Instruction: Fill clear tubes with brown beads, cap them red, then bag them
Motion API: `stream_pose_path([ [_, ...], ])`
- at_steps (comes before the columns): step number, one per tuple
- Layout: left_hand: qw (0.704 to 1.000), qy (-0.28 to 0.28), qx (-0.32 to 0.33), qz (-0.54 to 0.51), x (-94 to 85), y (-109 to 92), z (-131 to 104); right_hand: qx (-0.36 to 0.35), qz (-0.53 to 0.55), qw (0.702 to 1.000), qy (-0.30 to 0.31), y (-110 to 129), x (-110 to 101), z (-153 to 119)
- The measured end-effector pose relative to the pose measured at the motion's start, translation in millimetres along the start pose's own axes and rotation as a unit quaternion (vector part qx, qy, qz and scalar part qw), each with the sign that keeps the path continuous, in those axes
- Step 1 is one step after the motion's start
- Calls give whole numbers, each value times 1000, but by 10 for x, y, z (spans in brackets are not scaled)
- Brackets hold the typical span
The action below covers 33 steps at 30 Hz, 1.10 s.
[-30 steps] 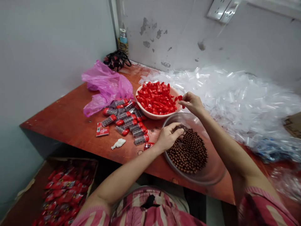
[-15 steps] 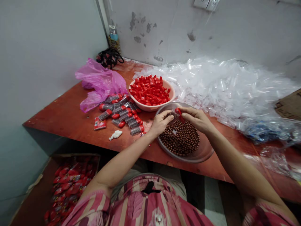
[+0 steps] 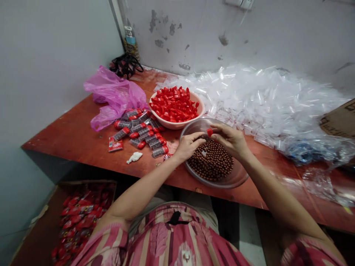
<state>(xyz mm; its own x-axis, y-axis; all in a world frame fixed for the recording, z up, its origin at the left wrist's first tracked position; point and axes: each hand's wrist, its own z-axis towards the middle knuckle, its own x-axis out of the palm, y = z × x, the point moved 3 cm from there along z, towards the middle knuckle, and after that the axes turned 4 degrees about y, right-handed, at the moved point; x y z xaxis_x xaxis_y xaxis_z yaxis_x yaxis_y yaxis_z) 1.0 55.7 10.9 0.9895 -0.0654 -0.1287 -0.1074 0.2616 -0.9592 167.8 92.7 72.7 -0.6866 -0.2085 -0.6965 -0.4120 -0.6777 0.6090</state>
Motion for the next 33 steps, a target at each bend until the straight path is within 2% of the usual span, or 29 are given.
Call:
stream_pose_path([
  [6, 1000, -20, 4, 13, -15, -82, -34, -85, -102, 991, 6, 115, -29, -38],
  [12, 999, 0, 19, 47, -18, -111, -69, -80, -153, 984, 50, 118, 87, -162],
  [17, 997, 1, 7, 72, -13, -106, -53, -81, -186, 975, 88, 81, 141, -92],
  [19, 998, -5, -2, 56, -14, -80, -18, -56, -125, 988, 67, 65, 102, -30],
  [22, 998, -12, -10, -57, -15, -8, 52, 45, 75, 996, 24, 8, 24, 1],
  [24, 986, -19, -23, -164, -15, 46, 88, 113, 235, 965, 16, -45, 13, -42],
  [26, 969, -25, -41, -242, -12, 83, 103, 157, 349, 924, 17, -98, 31, -110],
  [29, 962, -20, -52, -266, -1, 85, 87, 195, 400, 895, -8, -181, 63, -180],
  [33, 985, -1, -30, -172, 10, 28, 41, 214, 415, 884, -31, -237, 106, -143],
])
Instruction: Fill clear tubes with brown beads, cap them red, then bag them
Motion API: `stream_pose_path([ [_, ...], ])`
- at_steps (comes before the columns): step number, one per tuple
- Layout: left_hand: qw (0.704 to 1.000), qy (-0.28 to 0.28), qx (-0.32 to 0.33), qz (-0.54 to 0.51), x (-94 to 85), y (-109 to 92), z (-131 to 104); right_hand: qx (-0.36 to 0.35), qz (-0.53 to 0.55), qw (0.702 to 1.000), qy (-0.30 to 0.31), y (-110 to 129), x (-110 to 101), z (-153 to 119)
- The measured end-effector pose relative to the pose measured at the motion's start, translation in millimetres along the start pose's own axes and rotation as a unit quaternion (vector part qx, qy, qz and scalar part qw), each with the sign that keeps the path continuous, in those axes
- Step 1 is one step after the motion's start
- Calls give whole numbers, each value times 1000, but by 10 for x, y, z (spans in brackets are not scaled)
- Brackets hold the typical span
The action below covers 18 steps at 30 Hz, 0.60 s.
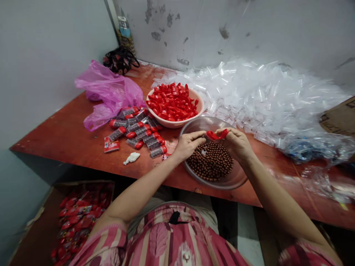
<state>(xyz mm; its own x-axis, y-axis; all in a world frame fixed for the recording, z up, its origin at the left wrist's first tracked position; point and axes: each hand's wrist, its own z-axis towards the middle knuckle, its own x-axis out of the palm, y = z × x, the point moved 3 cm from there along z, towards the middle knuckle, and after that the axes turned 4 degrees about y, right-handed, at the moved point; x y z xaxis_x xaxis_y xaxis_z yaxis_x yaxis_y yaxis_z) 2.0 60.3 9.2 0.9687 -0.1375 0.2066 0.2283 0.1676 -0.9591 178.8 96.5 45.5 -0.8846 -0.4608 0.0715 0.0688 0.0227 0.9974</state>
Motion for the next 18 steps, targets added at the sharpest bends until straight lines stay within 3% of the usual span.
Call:
stream_pose_path([
  [5, 992, 1, 56, 109, -2, -57, -28, 131, 81, 983, 98, -72, 137, 64],
  [8, 991, -7, 57, 124, -14, -45, -28, 196, 130, 965, 116, -116, 223, 55],
  [18, 986, -13, 56, 155, -37, -72, -32, 123, 145, 982, -4, -189, 429, 89],
])
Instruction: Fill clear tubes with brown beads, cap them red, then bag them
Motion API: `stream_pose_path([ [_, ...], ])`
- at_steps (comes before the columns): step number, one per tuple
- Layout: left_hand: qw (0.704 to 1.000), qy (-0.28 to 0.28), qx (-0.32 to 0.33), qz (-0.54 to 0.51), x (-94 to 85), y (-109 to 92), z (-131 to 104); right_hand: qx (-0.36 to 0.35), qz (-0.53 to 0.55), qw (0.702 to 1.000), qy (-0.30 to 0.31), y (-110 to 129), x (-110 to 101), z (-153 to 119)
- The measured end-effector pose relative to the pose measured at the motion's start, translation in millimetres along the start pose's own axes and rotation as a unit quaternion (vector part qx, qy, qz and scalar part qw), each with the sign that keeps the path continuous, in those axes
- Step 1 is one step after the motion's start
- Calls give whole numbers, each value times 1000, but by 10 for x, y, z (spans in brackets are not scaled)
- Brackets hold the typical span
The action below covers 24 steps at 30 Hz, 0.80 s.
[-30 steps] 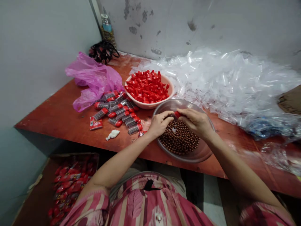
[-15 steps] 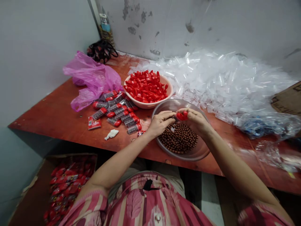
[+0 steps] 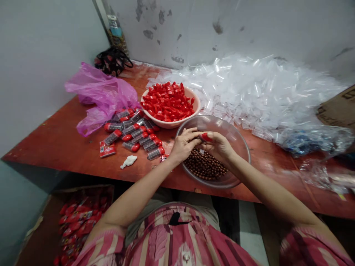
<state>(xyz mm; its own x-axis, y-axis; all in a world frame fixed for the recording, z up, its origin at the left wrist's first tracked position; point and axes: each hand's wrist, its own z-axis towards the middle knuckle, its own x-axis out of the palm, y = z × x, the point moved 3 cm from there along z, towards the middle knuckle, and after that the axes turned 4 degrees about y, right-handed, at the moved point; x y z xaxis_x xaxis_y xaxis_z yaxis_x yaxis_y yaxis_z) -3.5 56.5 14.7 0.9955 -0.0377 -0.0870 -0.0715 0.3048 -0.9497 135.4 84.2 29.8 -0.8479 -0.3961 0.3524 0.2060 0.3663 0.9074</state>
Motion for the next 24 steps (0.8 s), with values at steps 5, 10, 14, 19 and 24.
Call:
stream_pose_path([
  [5, 1000, -23, -13, -7, -11, -36, 1, 44, 4, 998, 52, 14, 41, -45],
  [10, 989, -139, -35, 44, -500, -46, -1, -80, -101, 991, -36, 419, -662, -87],
  [14, 943, -255, -15, 214, -1223, 100, -51, -135, -362, 881, -273, 688, -1691, -30],
  [19, 891, -244, -28, 381, -1777, 402, -93, 14, -537, 782, -318, 547, -2258, 232],
  [24, 883, -232, -19, 407, -1887, 598, -62, 99, -585, 717, -365, 376, -2196, 500],
])
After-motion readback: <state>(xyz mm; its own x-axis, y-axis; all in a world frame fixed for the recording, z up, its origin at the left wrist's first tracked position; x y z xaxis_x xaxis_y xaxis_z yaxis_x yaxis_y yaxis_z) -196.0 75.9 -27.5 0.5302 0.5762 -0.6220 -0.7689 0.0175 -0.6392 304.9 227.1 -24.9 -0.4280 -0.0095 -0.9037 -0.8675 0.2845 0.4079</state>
